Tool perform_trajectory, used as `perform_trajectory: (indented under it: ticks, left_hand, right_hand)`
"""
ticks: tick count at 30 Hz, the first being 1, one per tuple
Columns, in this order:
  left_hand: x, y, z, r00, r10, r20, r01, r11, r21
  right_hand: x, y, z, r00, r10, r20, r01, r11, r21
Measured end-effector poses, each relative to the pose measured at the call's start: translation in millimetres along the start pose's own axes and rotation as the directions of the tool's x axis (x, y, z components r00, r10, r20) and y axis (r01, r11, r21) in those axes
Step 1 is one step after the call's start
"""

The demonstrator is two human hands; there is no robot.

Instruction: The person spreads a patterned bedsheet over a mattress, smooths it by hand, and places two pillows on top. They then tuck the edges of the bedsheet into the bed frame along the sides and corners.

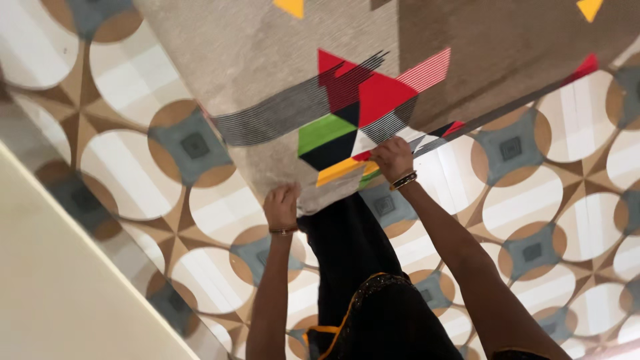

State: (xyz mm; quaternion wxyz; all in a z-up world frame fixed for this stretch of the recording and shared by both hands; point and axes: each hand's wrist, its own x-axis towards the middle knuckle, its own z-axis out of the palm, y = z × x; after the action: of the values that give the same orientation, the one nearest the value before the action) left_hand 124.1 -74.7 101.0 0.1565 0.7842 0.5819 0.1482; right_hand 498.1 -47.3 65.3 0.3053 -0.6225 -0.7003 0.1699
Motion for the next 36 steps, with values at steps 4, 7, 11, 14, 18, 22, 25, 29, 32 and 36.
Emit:
perform_trajectory:
  ticks: [4, 7, 11, 14, 18, 22, 25, 29, 32, 36]
  left_hand:
    - [-23, -18, 11, 0.991, 0.108, 0.076, -0.116, 0.985, 0.124]
    - [-65, -7, 1, 0.883, 0.109, 0.457, -0.167, 0.982, 0.090]
    - [-123, 56, -54, 0.982, -0.031, 0.186, 0.028, 0.999, 0.017]
    - [-134, 101, -103, 0.998, 0.003, 0.058, -0.007, 0.998, 0.062]
    - [-141, 156, -151, 0.999, -0.029, 0.028, 0.019, 0.954, 0.298]
    - [-149, 190, -178, 0.999, 0.020, 0.032, -0.028, 0.960, 0.279]
    - [-156, 203, -188, 0.996, 0.067, 0.057, -0.078, 0.970, 0.232]
    - [-167, 212, -187, 0.994, 0.001, 0.106, -0.033, 0.953, 0.300]
    - [-165, 211, -191, 0.983, -0.067, 0.171, 0.006, 0.942, 0.335]
    - [-153, 213, -181, 0.995, 0.015, 0.098, -0.045, 0.949, 0.313]
  right_hand:
    - [-24, 4, 0, 0.994, 0.098, 0.058, -0.101, 0.993, 0.057]
    - [-22, 4, 8, 0.965, 0.194, 0.174, -0.196, 0.981, -0.005]
    - [5, -50, -14, 0.886, 0.057, 0.460, 0.167, 0.886, -0.432]
    - [-26, -128, -43, 0.865, 0.253, 0.434, -0.109, 0.937, -0.331]
    - [-102, -227, -95, 0.940, 0.188, 0.286, -0.154, 0.979, -0.136]
    - [-159, -268, -141, 0.923, 0.182, 0.340, -0.139, 0.979, -0.149]
    - [-176, -266, -169, 0.885, 0.201, 0.420, -0.105, 0.965, -0.239]
    - [-182, -236, -193, 0.829, 0.343, 0.443, -0.178, 0.911, -0.372]
    - [-177, -204, -215, 0.864, 0.333, 0.378, -0.229, 0.928, -0.294]
    - [-179, -160, -240, 0.937, 0.306, 0.170, -0.240, 0.916, -0.322]
